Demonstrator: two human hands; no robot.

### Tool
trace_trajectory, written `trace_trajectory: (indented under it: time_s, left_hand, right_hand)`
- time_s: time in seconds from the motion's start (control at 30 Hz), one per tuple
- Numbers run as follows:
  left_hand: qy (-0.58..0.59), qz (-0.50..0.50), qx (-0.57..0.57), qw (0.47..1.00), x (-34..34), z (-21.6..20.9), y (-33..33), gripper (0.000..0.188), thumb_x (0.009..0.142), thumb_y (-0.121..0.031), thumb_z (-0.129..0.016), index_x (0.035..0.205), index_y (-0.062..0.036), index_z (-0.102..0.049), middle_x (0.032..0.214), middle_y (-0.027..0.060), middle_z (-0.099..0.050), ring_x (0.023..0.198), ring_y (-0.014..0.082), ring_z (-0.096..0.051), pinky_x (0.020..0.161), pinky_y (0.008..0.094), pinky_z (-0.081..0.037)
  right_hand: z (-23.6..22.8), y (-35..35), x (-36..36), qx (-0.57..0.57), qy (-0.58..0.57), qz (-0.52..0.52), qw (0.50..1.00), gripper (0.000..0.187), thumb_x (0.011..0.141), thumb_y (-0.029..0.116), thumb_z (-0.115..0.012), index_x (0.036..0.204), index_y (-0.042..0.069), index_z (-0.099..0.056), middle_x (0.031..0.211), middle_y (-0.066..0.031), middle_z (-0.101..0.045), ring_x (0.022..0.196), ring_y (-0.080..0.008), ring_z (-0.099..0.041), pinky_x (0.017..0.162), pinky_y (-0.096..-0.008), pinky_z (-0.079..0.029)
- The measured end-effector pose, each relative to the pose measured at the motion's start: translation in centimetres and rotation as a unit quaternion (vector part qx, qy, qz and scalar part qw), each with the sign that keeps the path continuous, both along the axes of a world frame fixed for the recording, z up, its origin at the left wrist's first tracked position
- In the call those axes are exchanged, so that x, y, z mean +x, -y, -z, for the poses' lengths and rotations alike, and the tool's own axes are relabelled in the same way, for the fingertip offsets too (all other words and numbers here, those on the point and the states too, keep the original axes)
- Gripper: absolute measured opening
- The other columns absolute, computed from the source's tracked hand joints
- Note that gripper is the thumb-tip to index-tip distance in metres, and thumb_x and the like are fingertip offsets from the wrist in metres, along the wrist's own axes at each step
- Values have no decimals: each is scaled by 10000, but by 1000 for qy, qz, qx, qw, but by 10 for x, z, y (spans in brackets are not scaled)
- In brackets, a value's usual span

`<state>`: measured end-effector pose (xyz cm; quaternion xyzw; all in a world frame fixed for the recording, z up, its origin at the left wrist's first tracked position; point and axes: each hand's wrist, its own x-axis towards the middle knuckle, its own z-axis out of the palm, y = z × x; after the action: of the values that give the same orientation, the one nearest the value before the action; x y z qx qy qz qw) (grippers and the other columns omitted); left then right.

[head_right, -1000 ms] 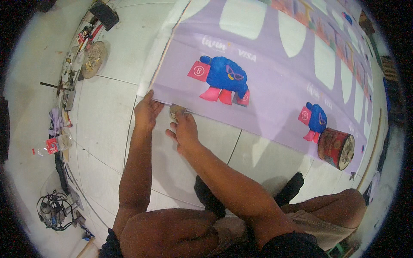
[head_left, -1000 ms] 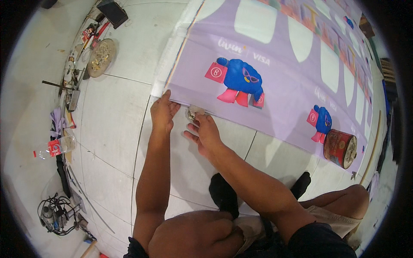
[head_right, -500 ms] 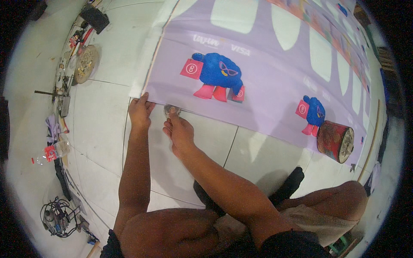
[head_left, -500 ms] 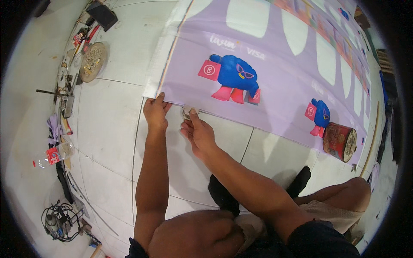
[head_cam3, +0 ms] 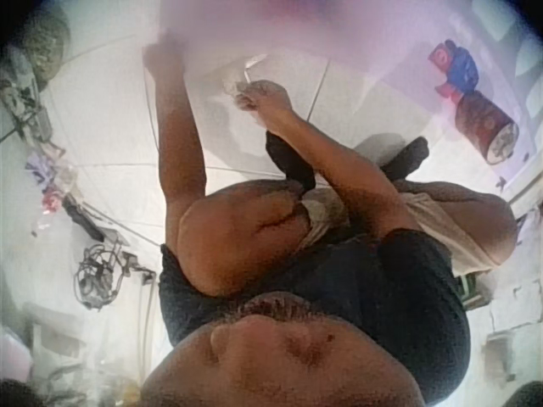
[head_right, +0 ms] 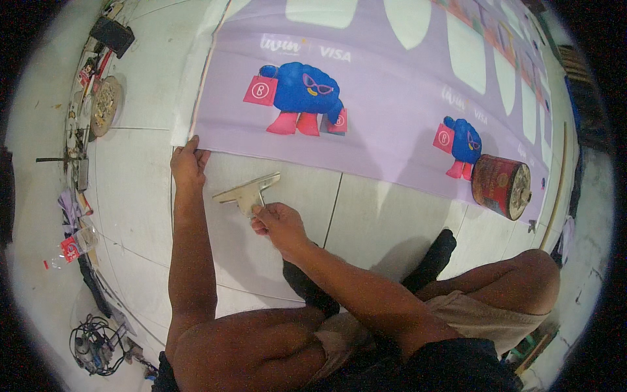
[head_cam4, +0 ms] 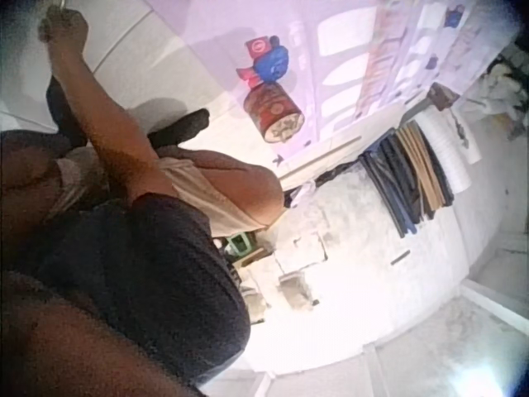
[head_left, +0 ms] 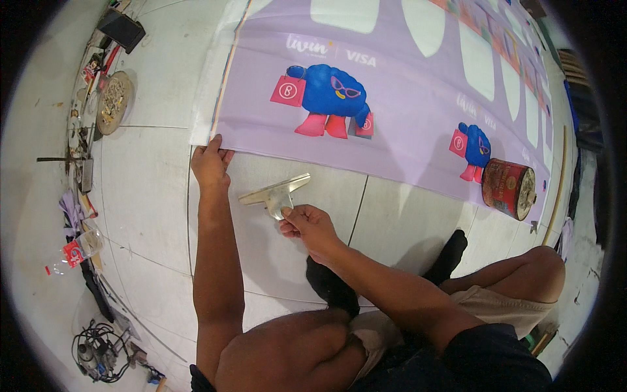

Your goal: The person cuts a large sheet of printed fabric with shears, using a long wooden pole to measure and mark sections, and weighted objects to hold the fabric in place on the floor.

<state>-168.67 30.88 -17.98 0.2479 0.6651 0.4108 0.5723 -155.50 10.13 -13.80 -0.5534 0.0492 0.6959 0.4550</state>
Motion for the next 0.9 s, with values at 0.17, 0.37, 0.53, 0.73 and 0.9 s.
trace_trajectory:
  time_s: [0.17, 0.37, 0.53, 0.73, 0.9]
  left_hand:
    - [19, 4, -2, 1000, 0, -4, -2, 190, 906, -75, -640, 1028, 30, -537, 995, 133, -619, 855, 212, -660, 772, 339, -596]
    - [26, 8, -11, 1000, -3, -2, 0, 215, 904, -79, -646, 1061, 28, -545, 1007, 121, -632, 863, 197, -662, 764, 313, -587]
    - [30, -2, -13, 999, 0, -3, -1, 216, 905, -92, -657, 1057, 20, -551, 971, 103, -636, 833, 175, -656, 731, 284, -568]
    - [22, -4, -10, 1000, 1, -7, 1, 173, 915, -86, -642, 1022, 11, -546, 973, 104, -634, 790, 180, -646, 738, 310, -565]
    - [17, -5, -1, 1000, 5, -8, 3, 195, 921, -85, -632, 1056, 16, -534, 985, 106, -636, 835, 190, -660, 741, 314, -566]
  right_hand:
    - [8, -5, 2, 35, -24, 20, 999, 329, 942, 265, -670, 961, -51, -582, 866, -114, -643, 765, -159, -618, 712, -309, -540]
    - [18, -41, 6, 61, -26, 87, 994, 302, 936, 303, -679, 937, 12, -598, 883, -83, -657, 774, -141, -620, 748, -308, -533]
    - [21, -53, -10, 66, 11, 153, 986, 351, 943, 286, -670, 1001, -46, -572, 887, -109, -641, 780, -160, -623, 723, -304, -544]
    - [10, -30, -11, 11, 12, 130, 991, 363, 946, 284, -667, 1021, -56, -562, 903, -115, -632, 796, -163, -618, 724, -302, -540]
    - [13, -29, 3, 33, 36, 151, 987, 336, 967, 247, -638, 1015, -73, -547, 891, -105, -611, 759, -150, -588, 700, -287, -517]
